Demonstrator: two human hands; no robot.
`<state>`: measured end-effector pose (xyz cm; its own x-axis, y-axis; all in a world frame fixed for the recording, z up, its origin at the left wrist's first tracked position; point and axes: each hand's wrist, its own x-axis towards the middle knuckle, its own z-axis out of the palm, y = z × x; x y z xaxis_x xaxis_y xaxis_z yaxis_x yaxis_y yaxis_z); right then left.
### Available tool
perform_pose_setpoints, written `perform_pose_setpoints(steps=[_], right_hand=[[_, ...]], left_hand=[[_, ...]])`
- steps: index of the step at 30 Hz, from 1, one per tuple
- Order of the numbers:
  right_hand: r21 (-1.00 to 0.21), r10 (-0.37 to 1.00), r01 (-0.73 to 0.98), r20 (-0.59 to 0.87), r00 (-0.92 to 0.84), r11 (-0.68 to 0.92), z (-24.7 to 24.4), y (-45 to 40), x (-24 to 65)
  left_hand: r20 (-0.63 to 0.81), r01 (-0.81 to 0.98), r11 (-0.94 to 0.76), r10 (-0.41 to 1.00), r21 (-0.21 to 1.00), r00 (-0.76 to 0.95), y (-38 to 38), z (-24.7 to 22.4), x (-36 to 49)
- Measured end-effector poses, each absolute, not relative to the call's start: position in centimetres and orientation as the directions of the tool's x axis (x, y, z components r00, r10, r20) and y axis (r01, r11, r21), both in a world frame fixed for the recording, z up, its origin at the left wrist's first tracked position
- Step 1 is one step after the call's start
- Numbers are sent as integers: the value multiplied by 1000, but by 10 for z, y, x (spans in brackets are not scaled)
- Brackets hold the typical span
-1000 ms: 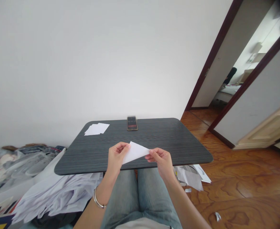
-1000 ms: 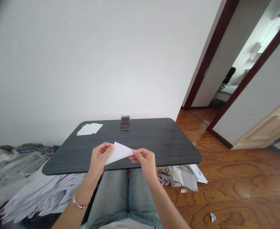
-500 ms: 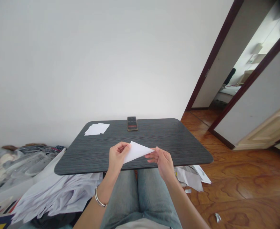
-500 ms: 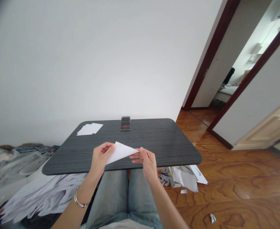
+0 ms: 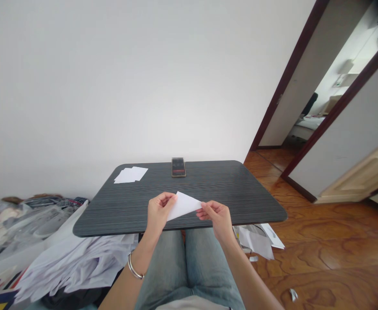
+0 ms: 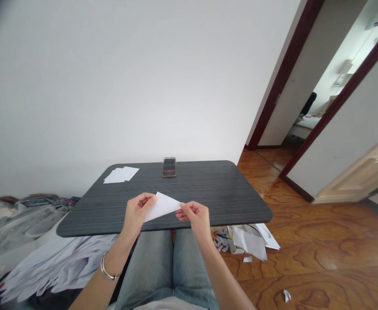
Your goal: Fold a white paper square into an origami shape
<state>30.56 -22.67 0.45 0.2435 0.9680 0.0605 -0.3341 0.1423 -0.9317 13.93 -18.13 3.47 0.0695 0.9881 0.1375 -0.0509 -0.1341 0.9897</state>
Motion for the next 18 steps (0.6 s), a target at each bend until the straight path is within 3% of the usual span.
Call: perform_pose_setpoints(steps=[9, 18], right_hand=[[-936, 978, -328, 66, 199, 130, 1, -225, 307], [-974, 995, -226, 11, 100, 34, 4, -216, 308]], left_hand=[[180, 0, -181, 982, 984, 49, -176, 34, 137], [191, 72, -203, 970, 977, 147, -174, 31, 138]])
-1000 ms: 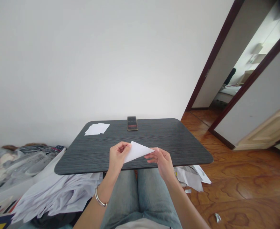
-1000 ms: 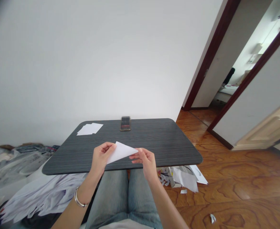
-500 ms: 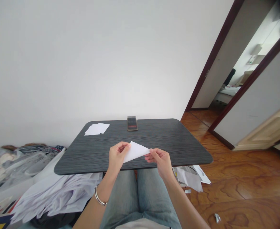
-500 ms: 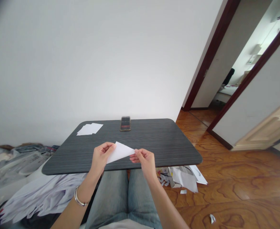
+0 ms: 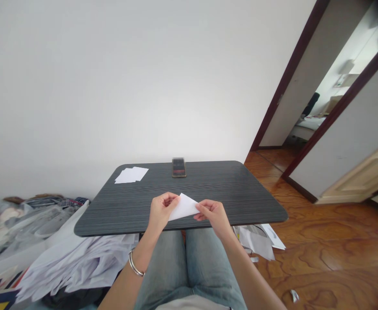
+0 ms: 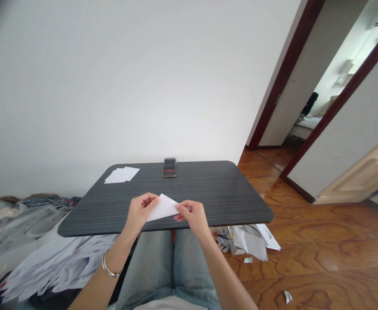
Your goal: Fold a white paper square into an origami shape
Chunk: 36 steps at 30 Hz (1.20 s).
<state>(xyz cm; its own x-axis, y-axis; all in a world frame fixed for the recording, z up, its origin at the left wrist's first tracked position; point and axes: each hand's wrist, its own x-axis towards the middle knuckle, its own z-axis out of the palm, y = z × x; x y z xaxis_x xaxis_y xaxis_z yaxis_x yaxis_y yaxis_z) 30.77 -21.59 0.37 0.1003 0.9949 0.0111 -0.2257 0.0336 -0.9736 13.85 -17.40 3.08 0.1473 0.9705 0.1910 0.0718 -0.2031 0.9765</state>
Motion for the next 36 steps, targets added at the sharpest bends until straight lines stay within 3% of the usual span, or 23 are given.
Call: perform_pose_setpoints(steps=[10, 17, 22, 25, 36], right_hand=[[-980, 999, -198, -23, 43, -14, 2, -215, 311], [-984, 999, -178, -11, 47, -3, -9, -213, 309], [-969, 985, -244, 7, 171, 49, -16, -210, 306], [-956, 967, -280, 15, 252, 88, -16, -210, 302], [-957, 945, -237, 87, 316, 167, -15, -217, 287]], left_hand=[[144, 44, -158, 961, 986, 234, -165, 29, 133], [-2, -14, 6, 956, 1000, 294, -158, 30, 130], [-73, -353, 159, 967, 922, 244, -166, 22, 129], [-6, -527, 104, 983, 843, 184, -180, 13, 138], [-70, -452, 100, 994, 886, 83, -190, 9, 174]])
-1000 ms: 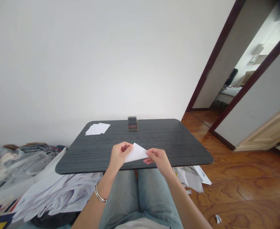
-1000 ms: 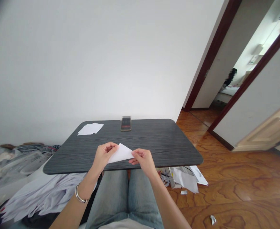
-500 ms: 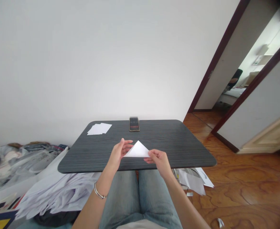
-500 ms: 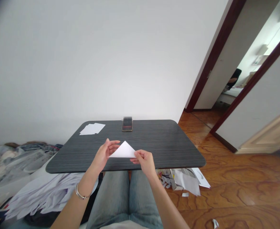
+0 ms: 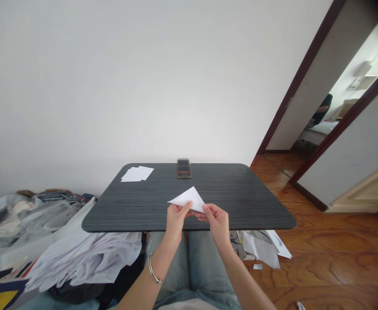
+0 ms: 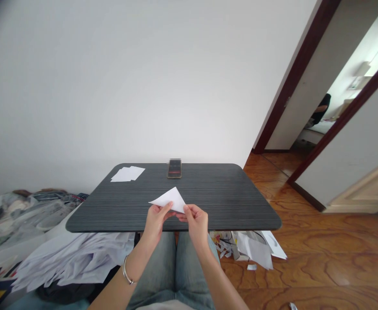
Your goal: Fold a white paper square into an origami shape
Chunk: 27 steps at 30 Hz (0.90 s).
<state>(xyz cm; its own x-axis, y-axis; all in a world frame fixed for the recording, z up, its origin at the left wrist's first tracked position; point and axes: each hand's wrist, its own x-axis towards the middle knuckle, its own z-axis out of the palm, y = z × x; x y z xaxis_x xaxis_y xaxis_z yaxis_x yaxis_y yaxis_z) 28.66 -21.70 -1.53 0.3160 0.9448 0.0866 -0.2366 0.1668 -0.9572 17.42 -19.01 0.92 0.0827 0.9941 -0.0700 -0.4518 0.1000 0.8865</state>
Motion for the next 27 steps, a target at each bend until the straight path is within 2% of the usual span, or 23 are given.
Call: perform_pose_setpoints(steps=[6, 13, 19, 27], right_hand=[[-955, 940, -252, 63, 336, 154, -18, -219, 285], [-937, 941, -313, 45, 336, 157, -22, -219, 285], [-936, 939, -312, 50, 340, 162, -22, -219, 285], [-952, 953, -261, 78, 291, 158, -19, -215, 288]], left_hand=[[-83, -428, 78, 997, 901, 7, -188, 9, 166], [-35, -417, 33, 999, 908, 2, -184, 9, 153], [-32, -419, 23, 999, 908, -14, -181, 10, 148], [-17, -334, 1, 999, 943, -48, -180, 15, 148]])
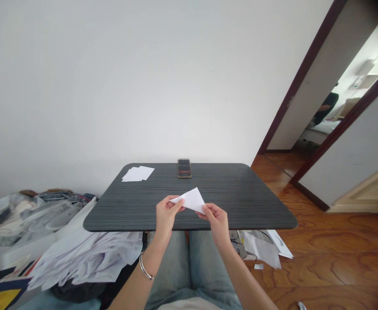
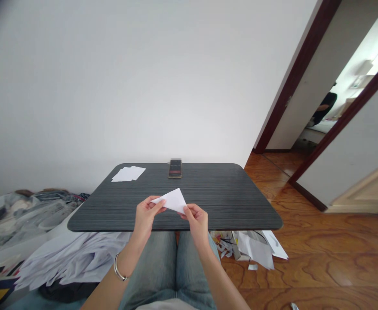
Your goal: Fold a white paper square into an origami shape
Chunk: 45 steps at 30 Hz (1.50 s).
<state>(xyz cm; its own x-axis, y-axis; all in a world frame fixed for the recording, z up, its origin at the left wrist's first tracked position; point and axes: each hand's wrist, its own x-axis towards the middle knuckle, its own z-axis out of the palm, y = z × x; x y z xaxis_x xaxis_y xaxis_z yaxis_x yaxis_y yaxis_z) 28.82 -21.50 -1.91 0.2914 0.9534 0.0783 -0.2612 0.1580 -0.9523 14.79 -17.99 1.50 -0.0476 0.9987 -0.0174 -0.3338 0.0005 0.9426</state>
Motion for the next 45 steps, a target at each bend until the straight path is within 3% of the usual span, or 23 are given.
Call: perform_pose_setpoints(steps=[19, 30, 45], right_hand=[[-985, 930, -85, 111, 351, 150, -14, -202, 292], [-970, 921, -166, 105, 375, 178, -10, -204, 288], [-965, 893, -131, 154, 423, 228, -21, -200, 290]], left_hand=[[-7, -308, -3, 999, 951, -33, -180, 12, 151], [-47, -424, 44, 999, 905, 4, -182, 9, 149], [-33, -481, 26, 999, 876, -7, -181, 5, 147]])
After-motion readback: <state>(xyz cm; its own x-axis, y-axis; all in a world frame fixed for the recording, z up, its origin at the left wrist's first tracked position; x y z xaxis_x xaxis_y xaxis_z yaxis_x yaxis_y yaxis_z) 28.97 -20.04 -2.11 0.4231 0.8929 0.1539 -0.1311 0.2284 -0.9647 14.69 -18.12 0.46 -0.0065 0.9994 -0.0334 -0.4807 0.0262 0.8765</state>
